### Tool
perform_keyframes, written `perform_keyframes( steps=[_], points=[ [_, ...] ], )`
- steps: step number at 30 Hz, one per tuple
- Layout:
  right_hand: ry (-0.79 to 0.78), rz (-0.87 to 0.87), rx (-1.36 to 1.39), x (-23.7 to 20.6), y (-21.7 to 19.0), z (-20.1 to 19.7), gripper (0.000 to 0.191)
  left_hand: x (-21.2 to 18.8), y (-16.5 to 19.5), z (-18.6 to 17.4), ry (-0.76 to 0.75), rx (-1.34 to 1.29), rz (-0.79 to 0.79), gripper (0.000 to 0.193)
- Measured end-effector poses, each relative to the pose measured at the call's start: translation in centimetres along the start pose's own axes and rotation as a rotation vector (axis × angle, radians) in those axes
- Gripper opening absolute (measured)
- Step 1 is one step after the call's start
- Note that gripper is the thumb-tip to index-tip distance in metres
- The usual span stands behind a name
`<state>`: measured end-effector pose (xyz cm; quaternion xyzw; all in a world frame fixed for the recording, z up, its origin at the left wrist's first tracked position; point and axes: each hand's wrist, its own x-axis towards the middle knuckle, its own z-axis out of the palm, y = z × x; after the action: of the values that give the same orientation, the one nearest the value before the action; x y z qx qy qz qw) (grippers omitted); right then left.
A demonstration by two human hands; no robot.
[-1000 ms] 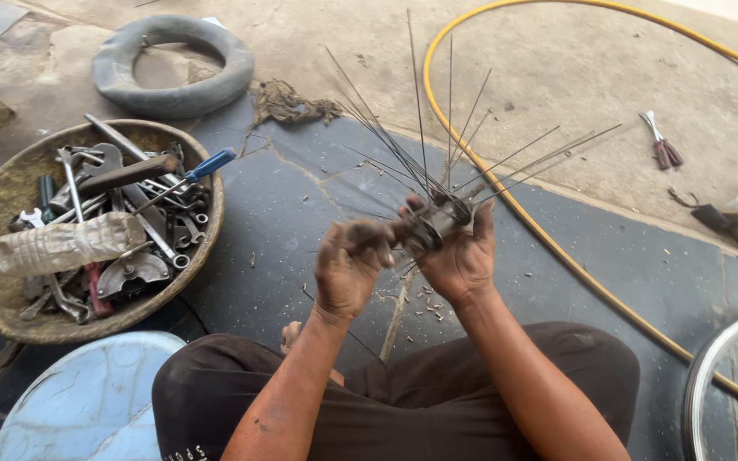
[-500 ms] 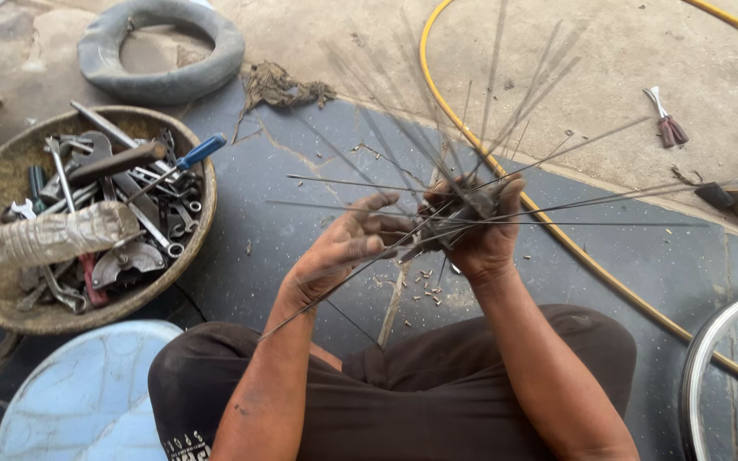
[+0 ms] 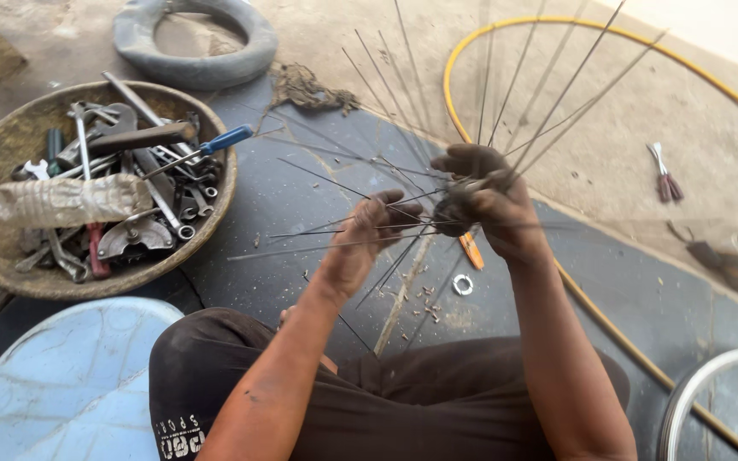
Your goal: The person sits on the floor of a bicycle repair shop and dismantles a bicycle wheel. They pull spokes out of the rim and hub one at a time, unscrew nipples by hand, and gather the loose spokes around the hub while sorting through the parts.
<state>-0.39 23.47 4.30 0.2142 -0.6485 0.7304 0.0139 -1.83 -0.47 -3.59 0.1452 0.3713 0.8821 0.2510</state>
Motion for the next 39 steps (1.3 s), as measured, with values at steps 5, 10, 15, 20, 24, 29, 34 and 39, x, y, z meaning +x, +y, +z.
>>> perform_keyframes(
  steps=[5,10,15,20,24,29,34,39],
  points=[
    [0.210,0.076,-0.129,2.1,3.5,4.1,0.087,1.7,-3.7,-2.0,0.242,-0.333,0.030,0.052],
    [0.274,0.222,-0.105,1.0,7.4,6.1,0.092,2.4,-5.0,-4.6,0.623,-0.277,-0.069,0.053],
    [-0.021,0.153,-0.134,-0.3,6.9,5.2,0.109,2.6,-4.2,-5.1,0.752,-0.318,-0.072,0.056],
    [0.004,0.182,-0.654,0.0,7.0,6.2,0.116,2.4,-3.6,-4.6,0.767,-0.399,0.037,0.052],
    [0.294,0.294,-0.415,-0.1,8.5,8.1,0.083,2.2,-3.7,-4.1,0.732,-0.367,0.008,0.042],
    [0.392,0.184,-0.037,-0.1,8.8,7.5,0.048,1.8,-3.4,-3.4,0.707,-0.262,0.026,0.041],
    [0.433,0.194,-0.032,-0.3,7.5,5.7,0.038,1.7,-2.9,-3.1,0.674,-0.234,0.069,0.040],
    [0.317,0.190,0.052,-0.4,6.5,5.4,0.039,2.1,-3.5,-3.6,0.695,-0.242,0.054,0.038]
  ],
)
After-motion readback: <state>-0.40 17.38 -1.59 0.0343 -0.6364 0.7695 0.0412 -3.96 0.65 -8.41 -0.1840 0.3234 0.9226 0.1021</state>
